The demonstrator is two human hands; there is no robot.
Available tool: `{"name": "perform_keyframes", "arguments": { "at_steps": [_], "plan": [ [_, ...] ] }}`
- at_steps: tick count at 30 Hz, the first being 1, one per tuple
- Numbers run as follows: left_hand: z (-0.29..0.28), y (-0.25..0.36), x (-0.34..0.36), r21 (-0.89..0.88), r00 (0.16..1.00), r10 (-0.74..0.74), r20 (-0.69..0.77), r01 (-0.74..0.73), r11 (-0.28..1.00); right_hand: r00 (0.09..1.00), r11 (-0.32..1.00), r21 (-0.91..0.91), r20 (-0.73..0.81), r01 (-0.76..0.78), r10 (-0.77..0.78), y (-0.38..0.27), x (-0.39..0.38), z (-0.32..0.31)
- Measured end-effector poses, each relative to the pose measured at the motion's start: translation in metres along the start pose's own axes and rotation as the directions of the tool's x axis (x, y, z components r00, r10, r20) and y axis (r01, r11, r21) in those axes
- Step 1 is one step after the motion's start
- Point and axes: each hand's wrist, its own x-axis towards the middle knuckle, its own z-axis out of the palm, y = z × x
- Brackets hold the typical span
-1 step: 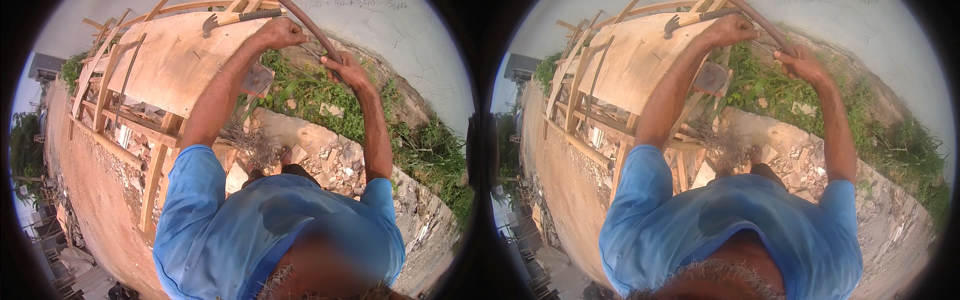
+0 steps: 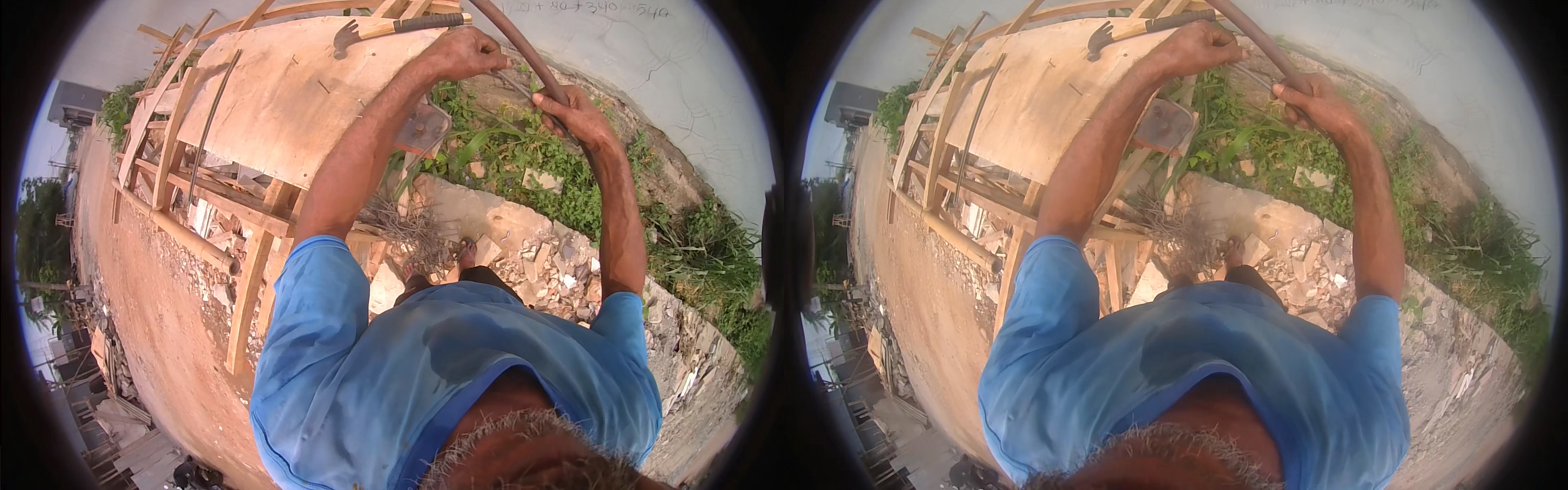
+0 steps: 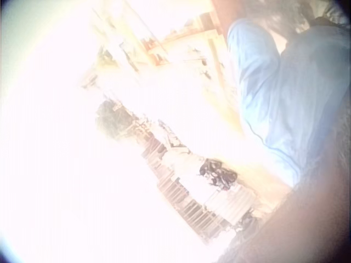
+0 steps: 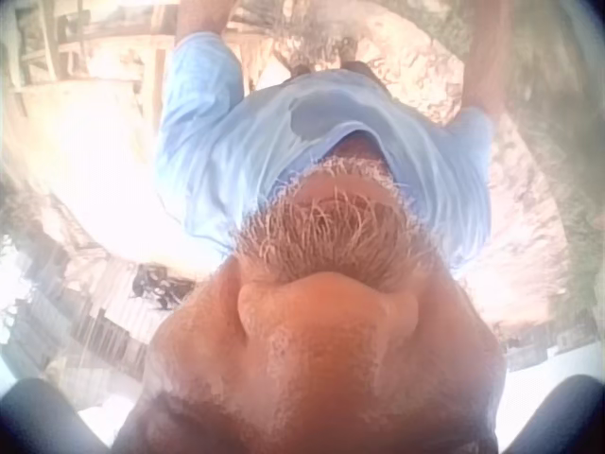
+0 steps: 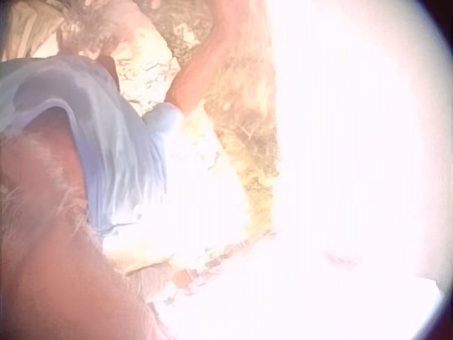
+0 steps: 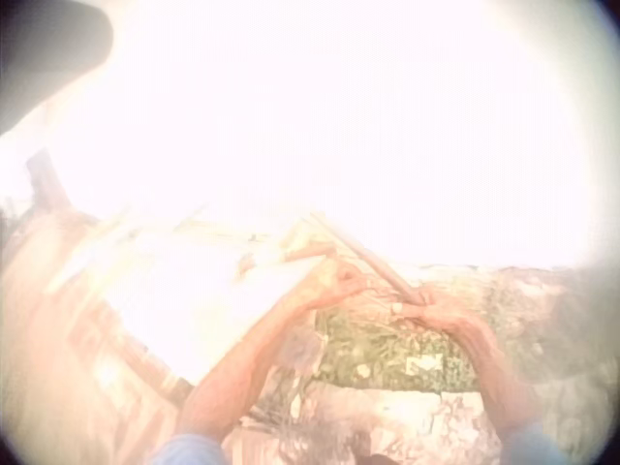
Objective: The person repeatedly bends thin metal rods using a metal bar as a lever against a wooden workbench. They pick up each rod, position it, and apply force to bend it, then place the bent rod aside.
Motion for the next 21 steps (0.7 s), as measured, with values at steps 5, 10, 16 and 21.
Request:
{"name": "perform_keyframes", "arguments": {
  "at_steps": [5, 10, 16, 21],
  "plan": [
    [-0.004, 0.002, 0.015, -0.343, 0.973, 0.044, -0.227, -0.122, 0.931, 0.998, 0.968, -0.249, -0.053, 0.016, -0.030, -0.040, -0.027, -0.053],
    [-0.024, -0.018, -0.002, -0.368, 0.927, -0.357, -0.110, 0.296, 0.881, 0.969, 0.839, -0.544, -0.201, 0.015, -0.147, -0.076, -0.068, -0.054],
    [-0.017, -0.047, -0.012, -0.782, 0.955, -0.259, 0.146, 0.271, 0.561, 0.933, 0.775, -0.620, -0.198, 0.118, -0.300, -0.045, -0.064, 0.035],
    [-0.002, -0.091, -0.013, -0.350, 0.958, -0.261, 0.119, 0.286, 0.892, 0.999, 0.914, -0.405, -0.025, 0.016, -0.029, -0.010, -0.033, 0.090]
  ]
}}
